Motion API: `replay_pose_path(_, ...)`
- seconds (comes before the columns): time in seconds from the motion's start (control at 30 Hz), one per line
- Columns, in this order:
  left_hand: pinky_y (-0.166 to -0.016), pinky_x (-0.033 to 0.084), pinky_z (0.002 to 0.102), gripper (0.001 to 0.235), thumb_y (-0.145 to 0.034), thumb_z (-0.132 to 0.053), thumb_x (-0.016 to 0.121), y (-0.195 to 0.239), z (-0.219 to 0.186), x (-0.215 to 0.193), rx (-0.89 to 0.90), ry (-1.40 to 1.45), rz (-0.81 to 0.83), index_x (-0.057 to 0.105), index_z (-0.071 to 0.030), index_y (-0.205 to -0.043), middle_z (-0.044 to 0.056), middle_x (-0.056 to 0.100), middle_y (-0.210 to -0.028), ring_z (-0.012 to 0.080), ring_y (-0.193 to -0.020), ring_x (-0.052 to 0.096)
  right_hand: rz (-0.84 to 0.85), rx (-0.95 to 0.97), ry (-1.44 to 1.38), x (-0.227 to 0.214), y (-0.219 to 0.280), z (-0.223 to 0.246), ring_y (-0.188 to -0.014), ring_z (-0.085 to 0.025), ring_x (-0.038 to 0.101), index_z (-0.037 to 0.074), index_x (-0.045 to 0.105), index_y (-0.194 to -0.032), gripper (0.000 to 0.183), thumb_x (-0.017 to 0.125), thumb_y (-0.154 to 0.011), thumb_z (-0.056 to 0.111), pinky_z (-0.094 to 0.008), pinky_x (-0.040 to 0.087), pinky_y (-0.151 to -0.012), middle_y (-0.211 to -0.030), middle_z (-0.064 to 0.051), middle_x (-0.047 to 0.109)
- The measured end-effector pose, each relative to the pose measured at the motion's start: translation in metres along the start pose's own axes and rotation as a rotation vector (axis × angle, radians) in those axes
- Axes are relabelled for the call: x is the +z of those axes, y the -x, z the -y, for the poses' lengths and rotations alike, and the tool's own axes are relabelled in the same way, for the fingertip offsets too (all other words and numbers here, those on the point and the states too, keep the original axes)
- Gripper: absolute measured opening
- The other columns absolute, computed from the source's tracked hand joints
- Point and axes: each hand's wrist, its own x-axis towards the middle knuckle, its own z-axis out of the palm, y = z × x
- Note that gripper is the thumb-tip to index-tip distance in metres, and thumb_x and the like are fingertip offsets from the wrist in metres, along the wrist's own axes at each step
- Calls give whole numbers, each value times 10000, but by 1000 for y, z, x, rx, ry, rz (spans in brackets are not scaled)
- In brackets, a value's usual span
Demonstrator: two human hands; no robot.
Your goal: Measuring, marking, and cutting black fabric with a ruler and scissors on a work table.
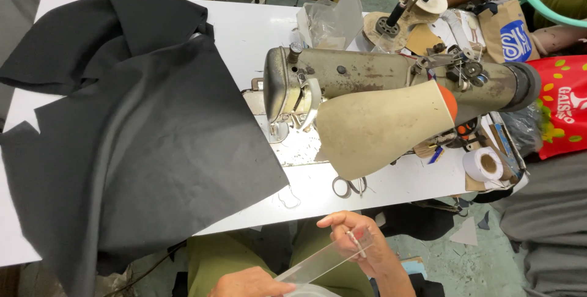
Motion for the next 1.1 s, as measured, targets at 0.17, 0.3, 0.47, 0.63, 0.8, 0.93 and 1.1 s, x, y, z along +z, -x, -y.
replay_pose_path(0.17,-646,584,213,191,-1008,-262,737,-78,-207,50,-411,-798,-736,915,-236,-1071,-43,711,-891,82,-696,724,-52,-14,1,5,-9,-13,-514,-18,287,-117,772,-1231,856,655,-936,678,-184,199,-399,-628,63,451)
replay_pose_path(0.3,-611,568,233,254,-1003,-290,647,-77,-222,49,-499,-819,-770,900,-269,-1008,-81,659,-902,83,-625,635,-19,-37,22,15,-11,-16,-517,-37,227,-64,824,-1161,910,582,-930,782,-199,188,-431,-604,50,372)
replay_pose_path(0.47,-839,569,317,537,-895,59,659,-72,-232,35,-693,-692,-754,748,-302,-1282,-35,610,-1266,133,-846,714,-167,-220,209,18,-19,-17,-463,-79,299,-21,901,-1018,291,729,-1018,213,-262,193,-426,-512,24,548)
replay_pose_path(0.63,-843,625,319,427,-956,-199,769,-79,-233,20,-600,-905,-863,737,-223,-1381,-20,737,-1277,136,-908,777,-282,-133,367,44,-32,3,-503,-76,281,-36,887,-1028,373,672,-1038,269,-247,217,-468,-550,67,310)
replay_pose_path(0.8,-830,626,314,274,-935,-145,808,-75,-267,-8,-398,-1481,-863,841,-172,-1206,-24,817,-1108,130,-906,776,-238,174,544,65,-31,13,-408,-72,310,92,858,-1161,306,674,-1033,300,-241,265,-390,-510,58,341)
replay_pose_path(0.93,-659,555,300,281,-981,-110,740,-80,-280,-31,-599,-1413,-974,843,-232,-1212,-107,828,-1072,91,-850,780,-151,315,554,70,-22,6,-470,-65,464,87,837,-1234,316,783,-963,241,-222,459,-456,-726,19,596)
replay_pose_path(1.1,-721,539,284,245,-1025,-213,674,-86,-278,-50,-785,-1172,-1006,862,-263,-1175,-143,850,-1063,66,-880,816,-54,307,490,65,-11,0,-459,-83,466,83,796,-1295,331,773,-980,184,-218,409,-469,-933,-31,617)
